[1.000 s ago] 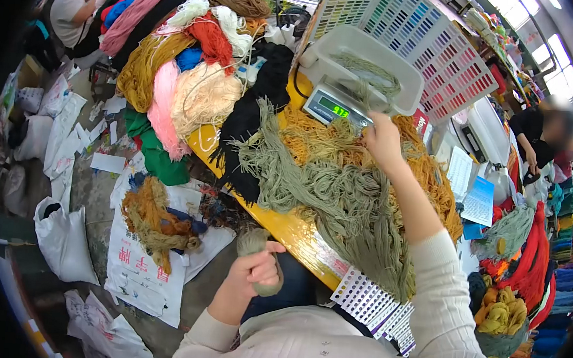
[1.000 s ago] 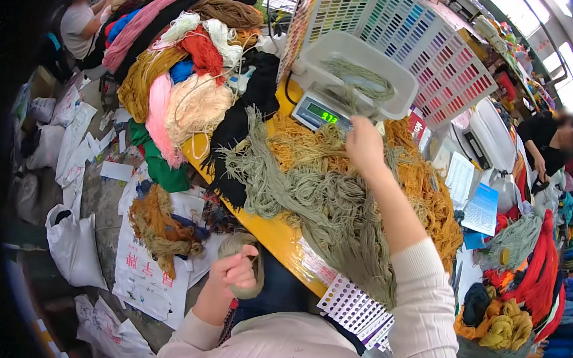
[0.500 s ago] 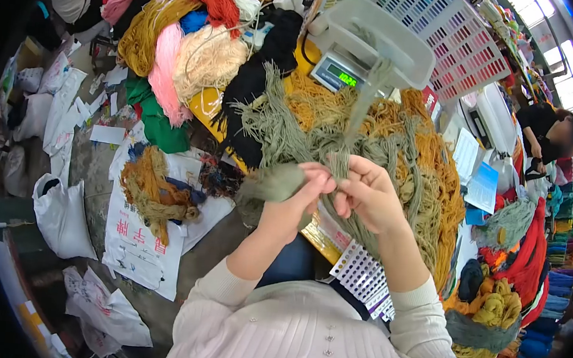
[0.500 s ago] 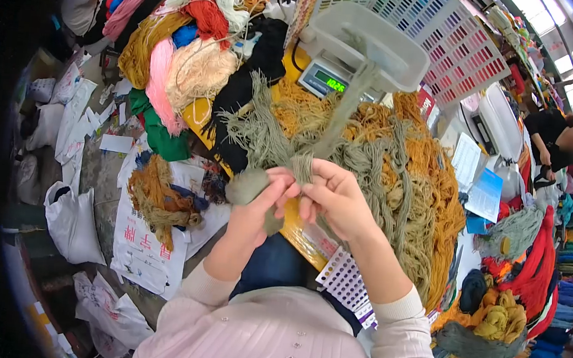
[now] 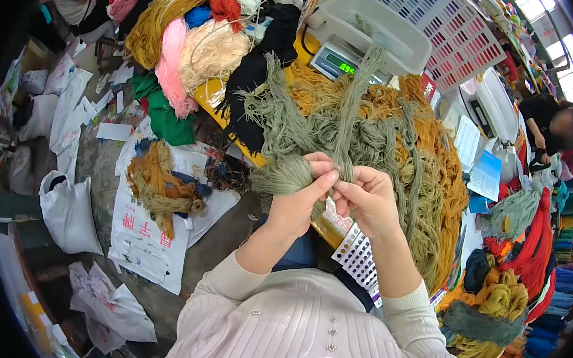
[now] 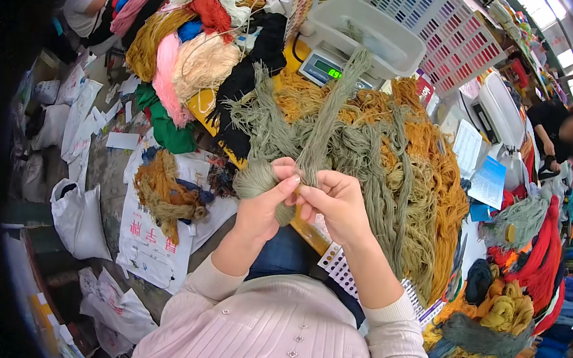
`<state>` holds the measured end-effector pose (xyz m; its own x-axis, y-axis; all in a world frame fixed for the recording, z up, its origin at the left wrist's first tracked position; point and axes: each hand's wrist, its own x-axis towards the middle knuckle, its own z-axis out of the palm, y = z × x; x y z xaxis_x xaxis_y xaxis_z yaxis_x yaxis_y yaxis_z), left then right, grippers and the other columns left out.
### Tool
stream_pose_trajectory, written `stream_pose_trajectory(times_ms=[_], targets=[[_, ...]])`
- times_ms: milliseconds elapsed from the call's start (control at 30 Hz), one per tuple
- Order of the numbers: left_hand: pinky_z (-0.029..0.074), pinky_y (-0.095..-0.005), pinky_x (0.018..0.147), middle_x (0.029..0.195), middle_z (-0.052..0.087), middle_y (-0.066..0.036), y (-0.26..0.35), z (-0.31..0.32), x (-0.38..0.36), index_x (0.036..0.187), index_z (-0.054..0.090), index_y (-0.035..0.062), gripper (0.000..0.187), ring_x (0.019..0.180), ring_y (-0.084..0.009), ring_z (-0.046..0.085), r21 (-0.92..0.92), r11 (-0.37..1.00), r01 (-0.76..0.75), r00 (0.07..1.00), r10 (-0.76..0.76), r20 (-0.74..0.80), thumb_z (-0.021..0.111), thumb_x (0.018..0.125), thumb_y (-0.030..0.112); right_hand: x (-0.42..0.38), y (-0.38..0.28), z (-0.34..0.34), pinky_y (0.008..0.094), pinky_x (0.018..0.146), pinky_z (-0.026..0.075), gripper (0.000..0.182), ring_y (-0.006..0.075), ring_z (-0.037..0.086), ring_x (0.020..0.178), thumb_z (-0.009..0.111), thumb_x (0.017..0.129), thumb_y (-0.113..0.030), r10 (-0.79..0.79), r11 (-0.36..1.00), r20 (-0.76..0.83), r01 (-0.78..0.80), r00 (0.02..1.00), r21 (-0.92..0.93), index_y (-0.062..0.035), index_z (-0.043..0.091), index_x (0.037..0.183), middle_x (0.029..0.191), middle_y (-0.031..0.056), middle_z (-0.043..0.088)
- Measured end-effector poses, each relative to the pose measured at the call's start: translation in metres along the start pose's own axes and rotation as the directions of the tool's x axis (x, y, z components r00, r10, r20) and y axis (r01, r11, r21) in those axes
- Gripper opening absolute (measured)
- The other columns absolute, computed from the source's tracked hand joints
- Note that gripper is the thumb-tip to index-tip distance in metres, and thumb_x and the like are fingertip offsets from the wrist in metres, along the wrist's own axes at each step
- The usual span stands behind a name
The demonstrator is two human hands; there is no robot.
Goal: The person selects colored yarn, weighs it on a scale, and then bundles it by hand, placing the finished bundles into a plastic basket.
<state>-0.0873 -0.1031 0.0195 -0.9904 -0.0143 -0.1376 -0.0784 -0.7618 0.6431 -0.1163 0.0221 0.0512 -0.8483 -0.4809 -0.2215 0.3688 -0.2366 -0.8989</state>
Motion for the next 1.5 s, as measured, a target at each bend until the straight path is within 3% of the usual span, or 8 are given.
stream_pose_trajectory(times_ms=[400, 600, 700, 767, 933, 1033, 1167, 1500], targets=[[0.039, -0.0184, 0.057, 0.088, 0.046, -0.002, -0.005, -0.001, -0.005, 0.081, 0.052, 0.0012, 0.008, 0.070, -0.0075, 0.048, -0.007, 1.000, 0.016, 1.000, -0.016, 0.016, 0.055, 0.074, 0.005, -0.009, 0.001, 0.006, 0.0179, 0.039, 0.040, 0.013, 0.0104, 0.054, 0.049, 0.048, 0.077, -0.006, -0.005, 0.978, -0.075, 0.021, 0.997, 0.208, 0.0038, 0.057, 0.075, 0.069, 0.0110, 0.059], [0.040, -0.0254, 0.066, 0.081, 0.047, -0.003, -0.009, 0.000, -0.003, 0.081, 0.051, 0.0019, 0.005, 0.067, -0.0104, 0.046, 0.265, 0.882, -0.389, 0.921, 0.372, 0.113, 0.049, 0.078, 0.007, -0.010, 0.013, 0.000, 0.0190, 0.039, 0.038, 0.012, 0.0091, 0.051, 0.051, 0.047, 0.078, -0.009, 0.082, 0.832, -0.121, -0.001, 0.989, 0.554, 0.0008, 0.053, 0.083, 0.071, 0.0070, 0.057], [0.039, -0.0290, 0.071, 0.071, 0.048, -0.004, 0.007, -0.005, -0.002, 0.078, 0.048, 0.0035, 0.009, 0.067, -0.0122, 0.046, 0.092, 0.909, -0.407, 0.890, 0.372, 0.263, 0.043, 0.082, 0.010, -0.018, 0.034, -0.011, 0.0192, 0.037, 0.033, 0.012, 0.0076, 0.042, 0.045, 0.047, 0.079, -0.011, 0.171, 0.630, 0.094, -0.182, 0.981, 0.755, -0.0005, 0.051, 0.084, 0.062, 0.0020, 0.050], [0.039, -0.0256, 0.054, 0.051, 0.038, 0.002, 0.029, -0.021, -0.009, 0.065, 0.037, 0.0109, 0.020, 0.046, -0.0089, 0.040, -0.430, 0.890, 0.150, 0.895, 0.062, 0.442, 0.038, 0.084, 0.015, -0.028, 0.050, -0.010, 0.0182, 0.037, 0.028, 0.012, 0.0063, 0.035, 0.042, 0.049, 0.078, -0.012, 0.315, 0.723, 0.172, -0.353, 0.933, 0.594, -0.0011, 0.052, 0.080, 0.055, -0.0014, 0.042], [0.025, -0.0168, 0.034, 0.048, 0.027, 0.006, 0.102, -0.122, -0.035, 0.072, 0.040, 0.0086, 0.017, 0.038, -0.0020, 0.029, -0.921, 0.389, 0.034, 0.901, 0.386, 0.197, 0.032, 0.085, 0.016, -0.069, 0.104, -0.026, 0.0173, 0.035, 0.024, 0.009, 0.0057, 0.034, 0.039, 0.054, 0.075, -0.010, 0.659, 0.723, 0.165, -0.679, 0.734, 0.127, -0.0015, 0.052, 0.071, 0.050, -0.0014, 0.042], [0.023, -0.0170, 0.032, 0.045, 0.029, 0.006, 0.102, -0.132, -0.081, 0.077, 0.044, 0.0045, 0.019, 0.034, -0.0027, 0.028, -0.878, 0.465, -0.112, 0.927, 0.367, 0.076, 0.035, 0.083, 0.020, -0.069, 0.102, -0.043, 0.0176, 0.033, 0.022, 0.010, 0.0057, 0.033, 0.037, 0.051, 0.076, -0.010, 0.648, 0.734, 0.057, -0.642, 0.760, 0.219, -0.0013, 0.051, 0.071, 0.048, -0.0020, 0.040], [0.021, -0.0152, 0.034, 0.045, 0.034, 0.005, 0.025, -0.095, -0.081, 0.077, 0.048, 0.0034, 0.017, 0.035, -0.0014, 0.026, -0.643, 0.662, 0.385, 0.732, 0.206, 0.650, 0.039, 0.083, 0.016, -0.048, 0.073, -0.035, 0.0168, 0.037, 0.025, 0.021, 0.0066, 0.033, 0.047, 0.043, 0.082, -0.021, 0.454, 0.670, 0.349, -0.572, 0.820, 0.473, -0.0013, 0.050, 0.084, 0.060, 0.0008, 0.039], [0.028, -0.0200, 0.040, 0.116, 0.038, -0.023, -0.010, -0.032, -0.095, 0.068, 0.043, 0.0016, 0.023, 0.042, -0.0076, 0.031, -0.110, 0.865, 0.490, 0.853, -0.450, 0.265, 0.034, 0.084, 0.016, -0.086, 0.034, -0.037, 0.0204, 0.036, 0.032, 0.038, 0.0120, 0.042, 0.046, 0.028, 0.082, -0.028, 0.348, 0.701, 0.286, -0.450, 0.893, 0.553, 0.0035, 0.047, 0.094, 0.073, 0.0099, 0.050]])
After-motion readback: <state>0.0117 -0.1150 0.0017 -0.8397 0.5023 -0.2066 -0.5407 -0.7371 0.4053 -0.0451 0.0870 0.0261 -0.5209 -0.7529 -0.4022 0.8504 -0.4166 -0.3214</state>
